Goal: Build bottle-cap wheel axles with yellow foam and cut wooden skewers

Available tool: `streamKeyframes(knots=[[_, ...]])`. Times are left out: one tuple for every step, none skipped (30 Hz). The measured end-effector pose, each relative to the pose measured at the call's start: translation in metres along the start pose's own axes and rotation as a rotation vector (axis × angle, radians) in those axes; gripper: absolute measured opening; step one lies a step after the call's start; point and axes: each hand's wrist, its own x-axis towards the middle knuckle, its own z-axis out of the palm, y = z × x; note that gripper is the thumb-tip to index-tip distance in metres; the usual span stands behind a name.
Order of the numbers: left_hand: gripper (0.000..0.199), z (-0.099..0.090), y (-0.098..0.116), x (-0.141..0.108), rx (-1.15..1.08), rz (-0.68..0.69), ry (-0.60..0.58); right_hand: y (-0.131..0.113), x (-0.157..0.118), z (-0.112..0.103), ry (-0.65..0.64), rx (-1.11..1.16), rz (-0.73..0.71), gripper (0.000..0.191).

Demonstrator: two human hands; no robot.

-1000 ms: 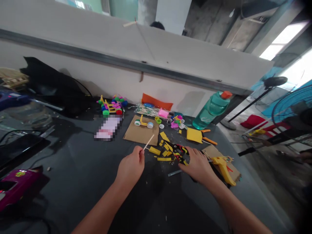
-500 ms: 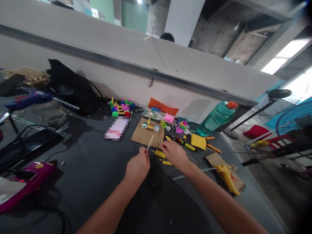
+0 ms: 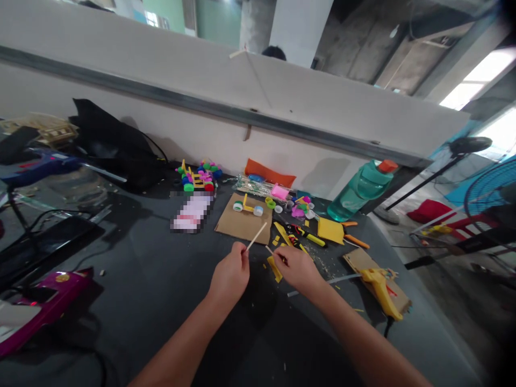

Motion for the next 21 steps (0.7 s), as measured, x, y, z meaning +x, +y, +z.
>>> streamKeyframes(knots=[[0.015,0.001,0.001,0.000,-0.041,0.017,0.000,0.002,-0.006,-0.001,0.030,0.030,-0.002,0.025],[0.015,0.003,0.001,-0.001,-0.081,0.036,0.000,0.004,-0.010,-0.001,0.058,0.059,-0.005,0.024],[0.014,0.004,0.002,-0.002,-0.121,0.051,-0.002,0.005,-0.014,0.000,0.079,0.084,-0.006,0.023],[0.014,0.006,0.003,-0.003,-0.159,0.061,-0.008,0.007,-0.018,0.001,0.094,0.108,-0.007,0.022],[0.013,0.009,0.004,-0.003,-0.193,0.066,-0.022,0.009,-0.020,0.002,0.101,0.130,-0.011,0.020],[0.014,0.011,0.005,-0.004,-0.221,0.063,-0.039,0.010,-0.021,0.003,0.103,0.151,-0.018,0.019],[0.014,0.013,0.005,-0.005,-0.246,0.050,-0.054,0.011,-0.022,0.003,0.103,0.169,-0.027,0.018],[0.015,0.014,0.006,-0.005,-0.267,0.032,-0.065,0.012,-0.023,0.004,0.102,0.184,-0.037,0.017],[0.015,0.016,0.007,-0.006,-0.285,0.010,-0.073,0.013,-0.024,0.004,0.102,0.194,-0.047,0.017],[0.017,0.017,0.008,-0.006,-0.301,-0.011,-0.078,0.014,-0.024,0.004,0.104,0.202,-0.057,0.017],[0.019,0.018,0.009,-0.006,-0.318,-0.028,-0.084,0.015,-0.024,0.005,0.108,0.207,-0.066,0.018],[0.021,0.018,0.010,-0.006,-0.335,-0.037,-0.090,0.015,-0.025,0.005,0.110,0.212,-0.075,0.019],[0.023,0.018,0.011,-0.006,-0.351,-0.035,-0.102,0.016,-0.025,0.005,0.110,0.217,-0.088,0.019],[0.024,0.017,0.013,-0.006,-0.366,-0.025,-0.116,0.016,-0.025,0.006,0.109,0.221,-0.104,0.020],[0.024,0.017,0.014,-0.007,-0.379,-0.010,-0.127,0.016,-0.026,0.006,0.107,0.224,-0.121,0.020],[0.024,0.016,0.016,-0.007,-0.389,0.005,-0.134,0.016,-0.026,0.007,0.107,0.225,-0.140,0.019],[0.024,0.015,0.017,-0.007,-0.395,0.018,-0.136,0.015,-0.027,0.008,0.109,0.228,-0.158,0.019],[0.025,0.015,0.017,-0.007,-0.399,0.023,-0.132,0.016,-0.027,0.008,0.114,0.233,-0.169,0.019],[0.026,0.014,0.018,-0.006,-0.404,0.018,-0.122,0.016,-0.027,0.009,0.123,0.242,-0.171,0.019],[0.028,0.014,0.017,-0.006,-0.412,0.004,-0.111,0.017,-0.027,0.009,0.136,0.254,-0.163,0.020],[0.030,0.013,0.017,-0.006,-0.426,-0.016,-0.100,0.017,-0.027,0.009,0.152,0.270,-0.148,0.020]])
